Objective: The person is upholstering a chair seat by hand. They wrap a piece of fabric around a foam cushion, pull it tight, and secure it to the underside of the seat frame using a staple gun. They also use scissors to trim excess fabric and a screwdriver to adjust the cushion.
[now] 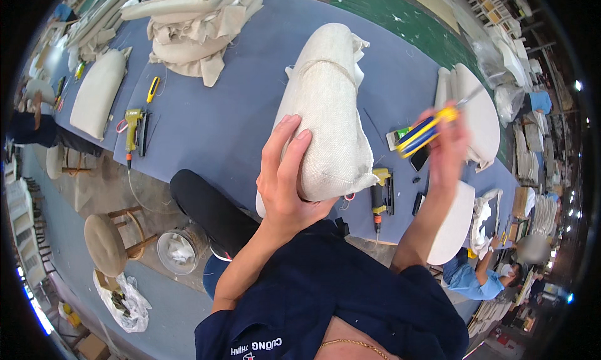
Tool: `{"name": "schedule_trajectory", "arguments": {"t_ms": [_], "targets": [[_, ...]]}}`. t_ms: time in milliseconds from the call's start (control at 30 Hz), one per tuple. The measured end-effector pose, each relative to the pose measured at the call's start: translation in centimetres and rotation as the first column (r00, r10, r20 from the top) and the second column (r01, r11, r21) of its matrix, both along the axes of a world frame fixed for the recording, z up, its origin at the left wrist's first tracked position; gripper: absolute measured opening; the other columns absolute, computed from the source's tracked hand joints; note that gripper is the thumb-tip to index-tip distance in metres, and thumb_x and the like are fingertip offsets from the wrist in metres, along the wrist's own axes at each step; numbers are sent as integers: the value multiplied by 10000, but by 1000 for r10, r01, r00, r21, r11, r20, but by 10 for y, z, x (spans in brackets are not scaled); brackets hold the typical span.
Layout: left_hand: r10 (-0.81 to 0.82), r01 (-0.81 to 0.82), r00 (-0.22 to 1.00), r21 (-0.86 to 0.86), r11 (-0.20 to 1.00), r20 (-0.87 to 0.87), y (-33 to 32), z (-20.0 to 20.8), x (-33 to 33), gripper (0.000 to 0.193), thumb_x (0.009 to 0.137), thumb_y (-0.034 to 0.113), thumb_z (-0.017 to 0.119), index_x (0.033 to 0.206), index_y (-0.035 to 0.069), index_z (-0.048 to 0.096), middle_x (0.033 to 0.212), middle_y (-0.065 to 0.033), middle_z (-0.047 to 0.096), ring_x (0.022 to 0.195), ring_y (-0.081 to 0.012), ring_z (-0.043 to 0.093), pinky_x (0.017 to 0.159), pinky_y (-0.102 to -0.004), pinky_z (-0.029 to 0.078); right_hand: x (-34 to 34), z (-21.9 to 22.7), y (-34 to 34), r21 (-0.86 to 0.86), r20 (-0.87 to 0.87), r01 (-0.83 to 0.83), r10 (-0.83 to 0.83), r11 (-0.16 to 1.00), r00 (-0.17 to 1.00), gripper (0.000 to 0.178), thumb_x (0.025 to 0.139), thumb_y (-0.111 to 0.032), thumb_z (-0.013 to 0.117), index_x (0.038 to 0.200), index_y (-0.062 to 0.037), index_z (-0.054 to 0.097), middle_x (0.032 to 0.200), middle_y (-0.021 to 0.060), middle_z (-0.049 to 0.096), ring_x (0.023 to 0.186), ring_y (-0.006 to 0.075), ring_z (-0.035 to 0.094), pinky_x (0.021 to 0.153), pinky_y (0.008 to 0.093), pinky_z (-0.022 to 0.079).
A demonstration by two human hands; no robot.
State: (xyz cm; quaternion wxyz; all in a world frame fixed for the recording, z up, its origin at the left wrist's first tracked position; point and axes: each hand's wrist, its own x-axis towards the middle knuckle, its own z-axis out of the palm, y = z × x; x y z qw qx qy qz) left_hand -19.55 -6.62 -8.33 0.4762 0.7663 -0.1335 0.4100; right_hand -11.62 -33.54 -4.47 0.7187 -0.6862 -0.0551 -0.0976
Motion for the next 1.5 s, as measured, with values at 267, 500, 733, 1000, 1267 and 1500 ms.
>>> {"name": "schedule_trajectory", "arguments": {"t_ms": [267,500,733,1000,1267,1500], "targets": [[48,-51,996,-33,998,-79,-11,-8,-20,887,538,50,879,1353,29,528,1365,-252,559,1220,-429,599,989,-474,523,-15,63,107,-74,321,-343,348,937,881,468,1003,-392,606,1235,-45,394,793,182,647,621,270,680,602,360,585],[106,-160,944,-152,975,-314,43,6,-43,831,627,33,860,1389,19,527,1287,-234,644,1135,-381,675,931,-391,558,24,-24,51,-149,185,-7,35,989,982,246,1031,-223,560,1174,-32,498,762,109,655,618,169,654,583,274,516],[-96,90,925,-32,995,-368,102,65,-20,806,635,10,810,1391,105,547,1270,-148,664,1115,-355,671,938,-413,527,-10,-274,-57,-726,-350,-91,-252,682,902,328,867,-183,727,1094,49,681,926,237,704,875,373,710,799,414,557],[-102,112,994,466,877,-47,89,91,0,739,528,-49,679,1229,185,688,1349,-166,579,1203,-410,598,994,-481,497,-62,-319,-37,-943,-148,-100,-128,318,981,309,799,-216,757,1034,-35,672,893,214,678,879,423,676,761,524,549],[-162,117,984,427,897,71,92,75,30,366,647,48,678,1003,97,611,1364,-276,544,1217,-463,585,982,-524,500,-130,-341,17,-929,-294,-246,-147,276,944,377,784,-293,779,1031,-65,608,998,190,619,907,394,661,733,525,546],[-160,97,974,350,932,157,91,69,46,261,782,56,743,882,68,502,1358,-311,550,1232,-500,578,980,-516,510,-133,-321,27,-909,-211,-39,-377,414,902,433,765,-152,784,1121,-65,553,1067,190,558,991,438,604,823,515,530]]}}
